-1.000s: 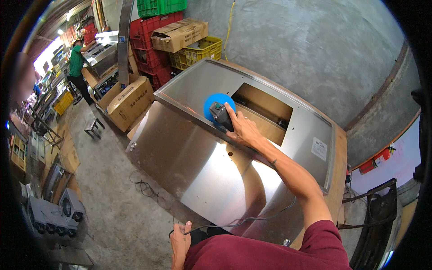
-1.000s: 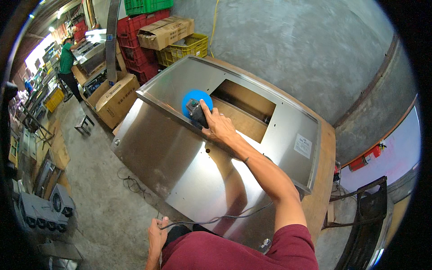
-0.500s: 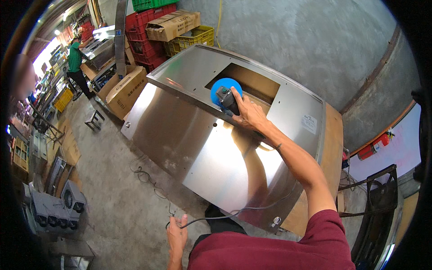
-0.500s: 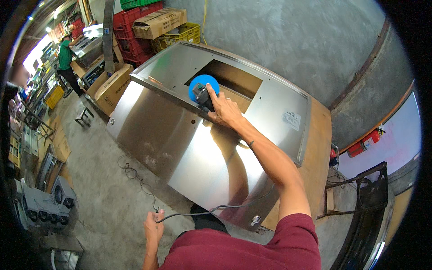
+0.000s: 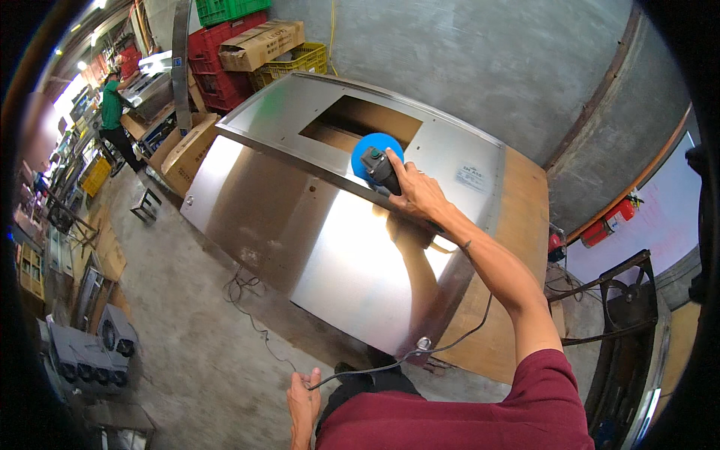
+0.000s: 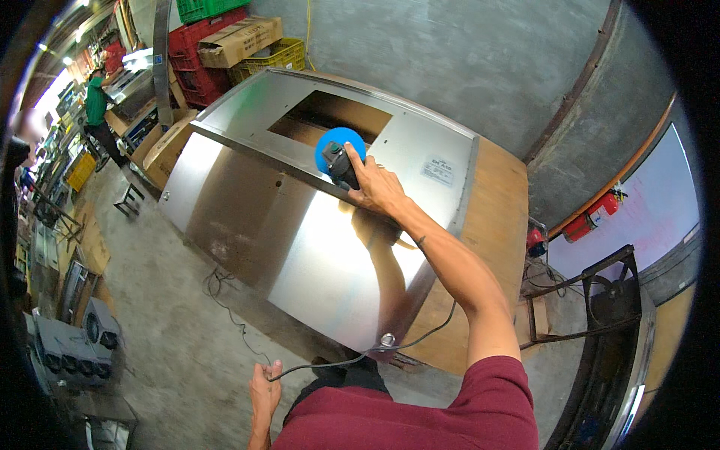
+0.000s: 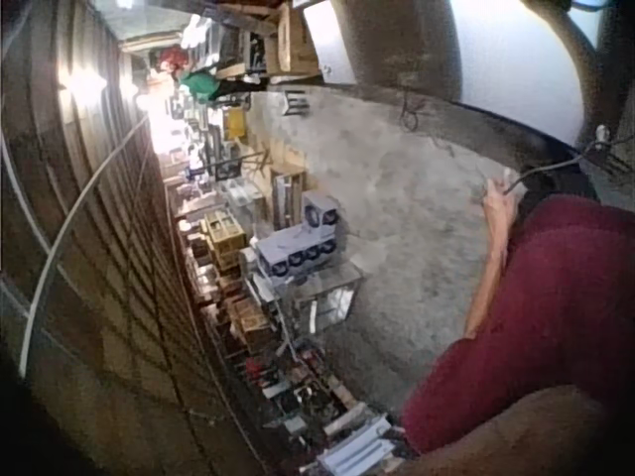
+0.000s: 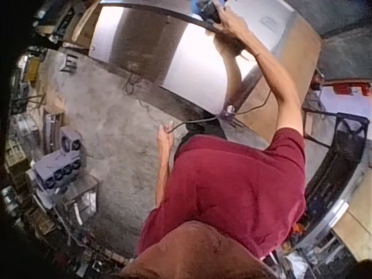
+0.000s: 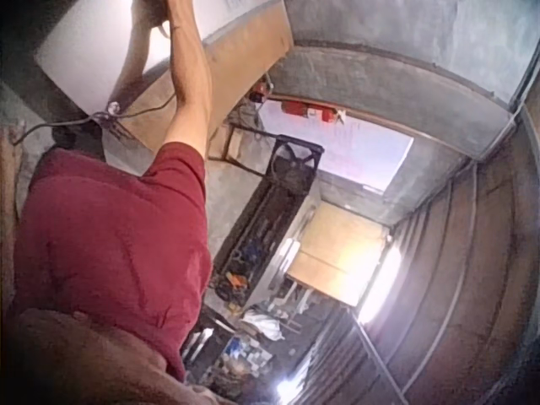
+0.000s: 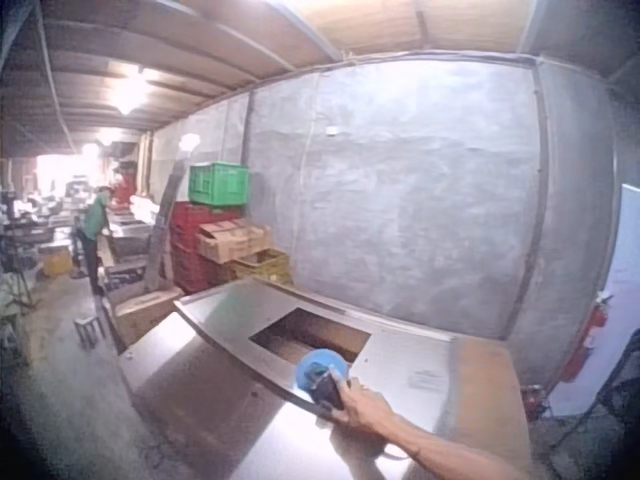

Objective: The person carries a stainless steel range hood to a workbench, then uses an angle grinder with different polishing pads to smooth and polish the metal surface. The person changes pads and continues polishing different areas of the hood.

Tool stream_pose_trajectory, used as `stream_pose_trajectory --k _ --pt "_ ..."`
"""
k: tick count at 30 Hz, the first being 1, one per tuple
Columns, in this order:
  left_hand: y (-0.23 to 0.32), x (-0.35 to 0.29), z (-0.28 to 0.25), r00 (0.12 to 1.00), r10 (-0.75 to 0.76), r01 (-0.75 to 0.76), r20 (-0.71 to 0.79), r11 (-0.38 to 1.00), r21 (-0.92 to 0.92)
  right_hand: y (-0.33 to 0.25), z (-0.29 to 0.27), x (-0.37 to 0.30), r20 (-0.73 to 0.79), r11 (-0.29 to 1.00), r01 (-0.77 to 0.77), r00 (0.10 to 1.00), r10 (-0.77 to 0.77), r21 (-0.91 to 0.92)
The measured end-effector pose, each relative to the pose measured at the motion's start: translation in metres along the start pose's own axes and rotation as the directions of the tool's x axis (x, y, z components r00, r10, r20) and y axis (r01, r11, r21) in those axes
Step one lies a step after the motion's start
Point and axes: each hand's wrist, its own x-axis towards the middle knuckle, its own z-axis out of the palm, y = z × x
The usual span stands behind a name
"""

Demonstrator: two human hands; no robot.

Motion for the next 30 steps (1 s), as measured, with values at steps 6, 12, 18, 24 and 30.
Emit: stream_pose_trajectory --k 6,12,18,24,30 --pt "0.029 -0.038 0.031 0.999 -0.032 0.032 0.022 0.999 -0.030 0.031 -0.021 -0.044 0.006 1.000 0.021 1.000 -0.021 0.005" --pt "0.070 -0.076 0.059 0.997 -0.071 0.071 0.007 0.994 -0.080 0.063 -0.037 -0.088 0.033 0.999 0.040 0.999 -0.041 0.034" --pt "0.090 -0.100 0.090 0.998 -0.059 0.059 0.000 0.992 -0.107 0.097 -0.048 -0.126 0.030 0.996 0.043 0.999 -0.046 0.077" --pt "0.106 -0.115 0.112 0.998 -0.051 0.053 0.021 0.994 -0.095 0.122 -0.059 -0.160 0.020 0.993 0.082 0.996 -0.083 0.081" --pt "0.122 -0.122 0.124 0.999 -0.024 0.026 0.032 0.996 -0.080 0.135 -0.071 -0.187 0.044 0.997 0.031 0.998 -0.034 0.073"
